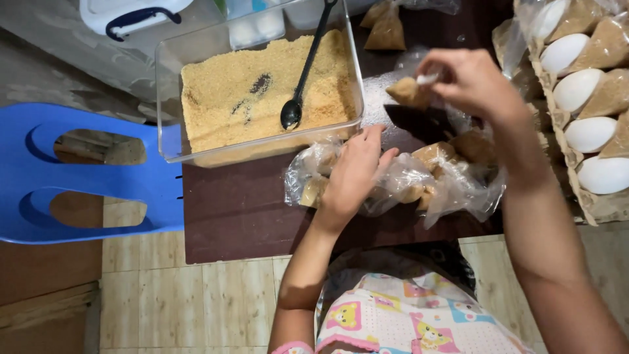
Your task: Manually scooping brown sugar from a large container into small plastic bags using a spoon and organizing the filled bags.
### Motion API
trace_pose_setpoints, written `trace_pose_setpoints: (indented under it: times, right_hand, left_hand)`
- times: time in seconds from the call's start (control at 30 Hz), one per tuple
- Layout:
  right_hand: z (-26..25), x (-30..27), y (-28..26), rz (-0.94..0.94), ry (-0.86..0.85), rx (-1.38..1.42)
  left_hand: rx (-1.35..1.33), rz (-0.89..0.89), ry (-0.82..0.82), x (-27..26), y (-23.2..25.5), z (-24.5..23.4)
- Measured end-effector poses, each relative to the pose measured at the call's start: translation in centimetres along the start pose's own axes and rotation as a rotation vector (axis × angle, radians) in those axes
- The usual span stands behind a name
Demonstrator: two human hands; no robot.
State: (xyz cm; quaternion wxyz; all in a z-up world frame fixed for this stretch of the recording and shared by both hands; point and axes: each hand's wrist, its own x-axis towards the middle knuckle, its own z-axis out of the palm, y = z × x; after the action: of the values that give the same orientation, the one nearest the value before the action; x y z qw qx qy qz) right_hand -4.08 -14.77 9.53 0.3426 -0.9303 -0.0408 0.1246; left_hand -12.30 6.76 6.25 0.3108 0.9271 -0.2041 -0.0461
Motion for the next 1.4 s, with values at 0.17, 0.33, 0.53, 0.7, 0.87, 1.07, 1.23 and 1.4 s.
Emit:
trace_pose_setpoints:
  times: [0.17,0.33,0.53,0.7,0.87,1.07,1.23,1.4]
  right_hand:
    - [-0.6,6.6,1.1,-0.268,0.039,-0.196]
    - [-0.1,7.0,0.3,-0.271,0.114,-0.131]
    - [-0.1,1.8,0.6,-0.370,0.105,-0.073]
    - [0.8,-1.2,-1.2,-0.156,-0.322,-0.069]
    - [2.4,3.1,0.6,-0.185,-0.053,-0.175]
    - [6.4,13.8,6.0,-0.270,0.141,-0.165]
    - [5.7,13.6,6.4,-0.338,0.308,-0.158]
    - [2.9,8.6,4.9,-0.337,0.345,-0.225]
  left_hand:
    - [0.058,0.035,0.048,-0.1,-0.7,0.5]
    - [-0.021,-0.022,-0.065,-1.7,-0.3,-1.8]
    - [-0.100,0.063,-0.193,-2.7,-1.2,-3.8]
    - [-0.047,0.052,-0.032,-1.5,-0.9,-2.5]
    - [-0.138,0.153,0.256,-0.7,-1.2,-0.7]
    - [-0.168,0.162,0.300,-1.0,0.0,-1.5]
    - [-0.193,0.174,0.309,-0.8,-0.7,-1.2]
    - [-0.181,0.216,0.327,0.2,0.2,-1.3]
